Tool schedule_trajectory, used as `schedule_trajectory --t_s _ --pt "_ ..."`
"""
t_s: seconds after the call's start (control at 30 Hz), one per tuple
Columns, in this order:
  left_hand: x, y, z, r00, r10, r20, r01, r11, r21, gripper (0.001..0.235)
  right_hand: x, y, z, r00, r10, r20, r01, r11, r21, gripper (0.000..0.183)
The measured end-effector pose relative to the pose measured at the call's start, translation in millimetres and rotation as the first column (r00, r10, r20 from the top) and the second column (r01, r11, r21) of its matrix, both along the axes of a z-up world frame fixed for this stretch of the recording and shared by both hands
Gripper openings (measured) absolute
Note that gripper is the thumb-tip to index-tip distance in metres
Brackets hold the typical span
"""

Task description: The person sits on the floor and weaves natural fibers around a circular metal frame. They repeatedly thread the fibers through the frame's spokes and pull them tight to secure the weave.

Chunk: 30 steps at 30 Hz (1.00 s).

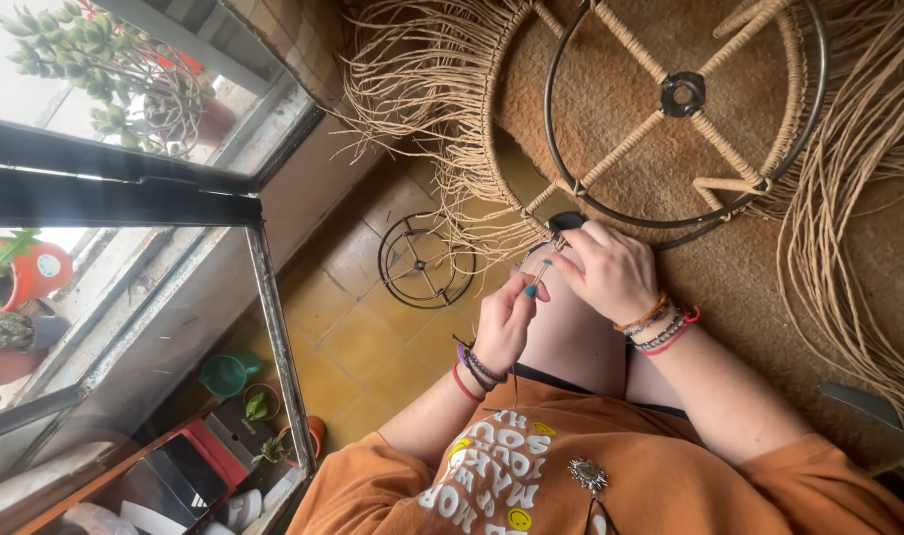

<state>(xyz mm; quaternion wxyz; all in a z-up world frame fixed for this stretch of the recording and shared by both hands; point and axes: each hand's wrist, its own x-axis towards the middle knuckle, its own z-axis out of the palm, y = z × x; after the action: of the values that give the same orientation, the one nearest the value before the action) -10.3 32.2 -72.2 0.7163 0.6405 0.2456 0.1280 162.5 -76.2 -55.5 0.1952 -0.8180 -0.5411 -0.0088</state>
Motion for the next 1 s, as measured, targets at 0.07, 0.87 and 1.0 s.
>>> schedule_trajectory --t_s 0.07,0.87,1.0 --pt "-1.4 -0.9 6.6 1.000 0.021 0.006 -0.021 1.000 0.002 0.032 1.2 0.2 -5.5 1.000 -0.017 0.014 0.017 1.000 0.025 0.037" --pt "-4.4 27.9 8.6 0.990 0.089 -0.113 -0.059 0.967 0.246 0.019 -2.0 9.3 3.6 0.951 -0.018 0.308 0.014 1.000 0.015 0.028" --pt "-2.2 23.3 -22.0 0.988 0.131 -0.078 -0.089 0.910 0.404 0.015 -2.2 10.0 18.1 0.987 -0.030 0.158 0.037 0.998 -0.041 0.036"
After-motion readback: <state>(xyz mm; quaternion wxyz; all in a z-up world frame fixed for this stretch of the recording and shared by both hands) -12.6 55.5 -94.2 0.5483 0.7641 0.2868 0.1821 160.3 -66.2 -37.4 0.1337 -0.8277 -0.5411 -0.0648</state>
